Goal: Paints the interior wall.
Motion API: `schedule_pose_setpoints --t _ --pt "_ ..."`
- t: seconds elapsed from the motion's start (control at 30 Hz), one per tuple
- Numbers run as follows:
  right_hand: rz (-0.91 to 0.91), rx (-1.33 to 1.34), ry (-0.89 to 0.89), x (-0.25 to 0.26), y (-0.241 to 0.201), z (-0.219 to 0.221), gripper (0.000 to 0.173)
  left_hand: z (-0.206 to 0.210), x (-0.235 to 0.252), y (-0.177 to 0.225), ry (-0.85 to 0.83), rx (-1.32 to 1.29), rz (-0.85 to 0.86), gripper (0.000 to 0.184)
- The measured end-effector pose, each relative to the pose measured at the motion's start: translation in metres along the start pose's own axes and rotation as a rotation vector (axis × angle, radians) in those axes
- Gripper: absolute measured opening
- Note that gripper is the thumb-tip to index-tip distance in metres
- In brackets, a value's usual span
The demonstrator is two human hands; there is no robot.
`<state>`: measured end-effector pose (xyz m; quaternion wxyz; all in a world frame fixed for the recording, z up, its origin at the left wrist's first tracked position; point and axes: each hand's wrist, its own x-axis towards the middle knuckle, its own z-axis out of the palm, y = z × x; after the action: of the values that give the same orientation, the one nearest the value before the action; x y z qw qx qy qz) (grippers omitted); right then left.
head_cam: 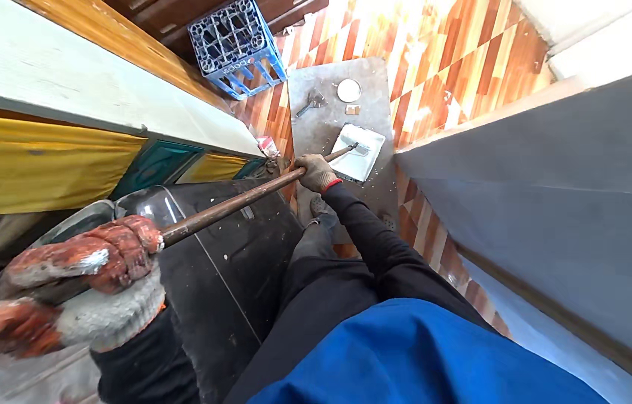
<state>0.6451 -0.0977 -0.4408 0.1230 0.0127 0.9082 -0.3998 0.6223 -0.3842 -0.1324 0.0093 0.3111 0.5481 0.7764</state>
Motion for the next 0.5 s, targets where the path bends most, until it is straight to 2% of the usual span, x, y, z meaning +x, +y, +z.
schedule_pose_setpoints --t 0.2,0.4,0.5 --pt "-0.02 -0.024 -0.057 0.018 -0.007 0.005 0.023 -0.01 -0.001 0.006 -0.025 0.062 -0.031 0.055" --pt "-0.081 0.001 -0.008 0.01 -0.025 0.015 0.017 -0.01 -0.01 0.026 -0.054 0.13 -0.019 0.051" --pt "-0.075 -0.006 -0.031 0.013 -0.031 0.019 0.018 -0.005 -0.013 0.029 0.0 0.184 -0.017 0.05"
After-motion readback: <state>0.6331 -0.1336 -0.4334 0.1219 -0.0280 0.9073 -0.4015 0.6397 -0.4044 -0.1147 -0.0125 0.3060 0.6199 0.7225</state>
